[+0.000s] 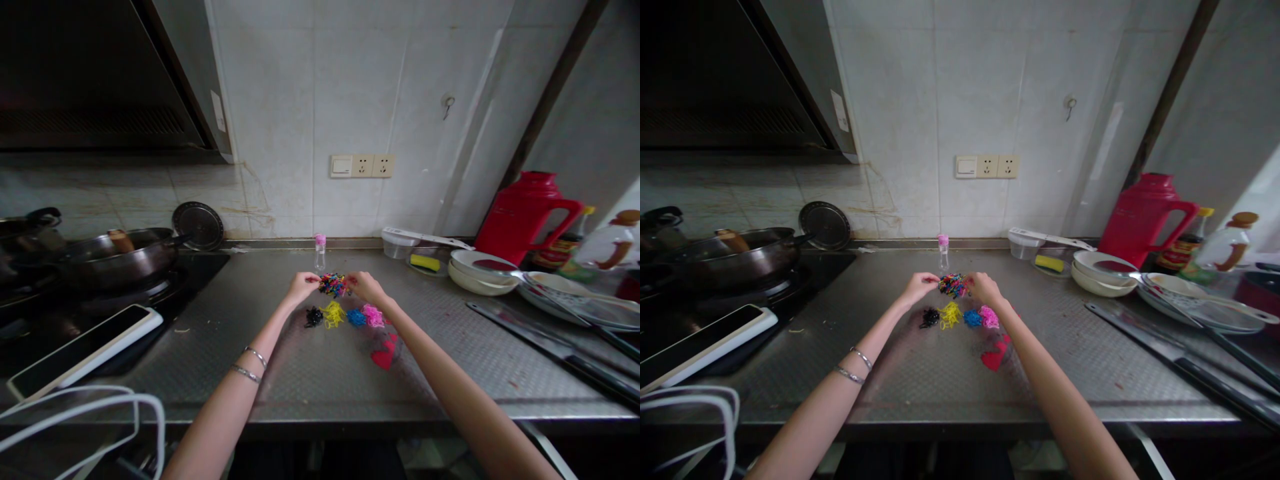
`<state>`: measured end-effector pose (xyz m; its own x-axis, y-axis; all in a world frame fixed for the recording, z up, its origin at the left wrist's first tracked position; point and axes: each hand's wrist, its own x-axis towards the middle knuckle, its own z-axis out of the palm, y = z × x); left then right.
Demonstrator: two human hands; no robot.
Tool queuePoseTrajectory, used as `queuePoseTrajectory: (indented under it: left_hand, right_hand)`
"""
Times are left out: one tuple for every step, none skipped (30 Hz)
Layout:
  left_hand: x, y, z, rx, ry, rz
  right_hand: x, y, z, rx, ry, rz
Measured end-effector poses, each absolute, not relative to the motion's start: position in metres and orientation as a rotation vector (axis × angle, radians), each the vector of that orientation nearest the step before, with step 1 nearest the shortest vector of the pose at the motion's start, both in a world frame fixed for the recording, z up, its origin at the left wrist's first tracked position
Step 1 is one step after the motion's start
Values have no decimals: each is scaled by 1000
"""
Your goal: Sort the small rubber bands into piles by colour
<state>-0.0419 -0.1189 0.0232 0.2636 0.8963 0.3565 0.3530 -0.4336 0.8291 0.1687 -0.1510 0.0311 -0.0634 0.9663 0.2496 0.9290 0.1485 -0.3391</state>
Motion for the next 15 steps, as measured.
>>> queuePoseTrajectory:
  left_hand:
    - [-42,-119,23,1924,1129,1130]
    - [-42,-119,23,1923,1130,1127]
    - [-42,-119,23,1921,1130,1124]
    - [-42,-119,23,1919,1132,1121]
    - [-42,-119,23,1915,1135,1119]
    - [-42,-119,23,1914,1136,1116]
    - [-42,-119,23,1915,1137,1114]
    - [-42,-119,22,1918,1136,1112]
    - [-42,-119,22,1920,1133,1112]
    - [-42,-119,22,1922,1129,1112]
    - [-41,-119,22,1924,1124,1111]
    - [-41,-119,21,1924,1121,1108]
    - [-41,-120,21,1921,1122,1105]
    - [-41,-120,21,1918,1123,1102]
    - [-40,-120,21,1915,1125,1099]
  right_hand:
    - [170,-150,32,-1787,-2023,122]
    - [172,-150,32,-1768,-2022,124]
    - [173,-149,33,-1753,-2020,129]
    - [174,-149,33,-1744,-2016,136]
    - [175,-149,34,-1737,-2011,144]
    - [177,-150,34,-1731,-2004,152]
    - [179,-151,35,-1727,-1995,158]
    - [181,-152,36,-1715,-1988,163]
    - [184,-154,37,-1694,-1986,168]
    - [187,-156,38,-1669,-1985,175]
    - [190,-158,39,-1644,-1982,182]
    - [193,-160,39,-1620,-1977,189]
    - [196,-161,40,-1601,-1970,197]
    - [199,-162,40,-1588,-1958,204]
    - [202,-163,40,-1578,-1946,212]
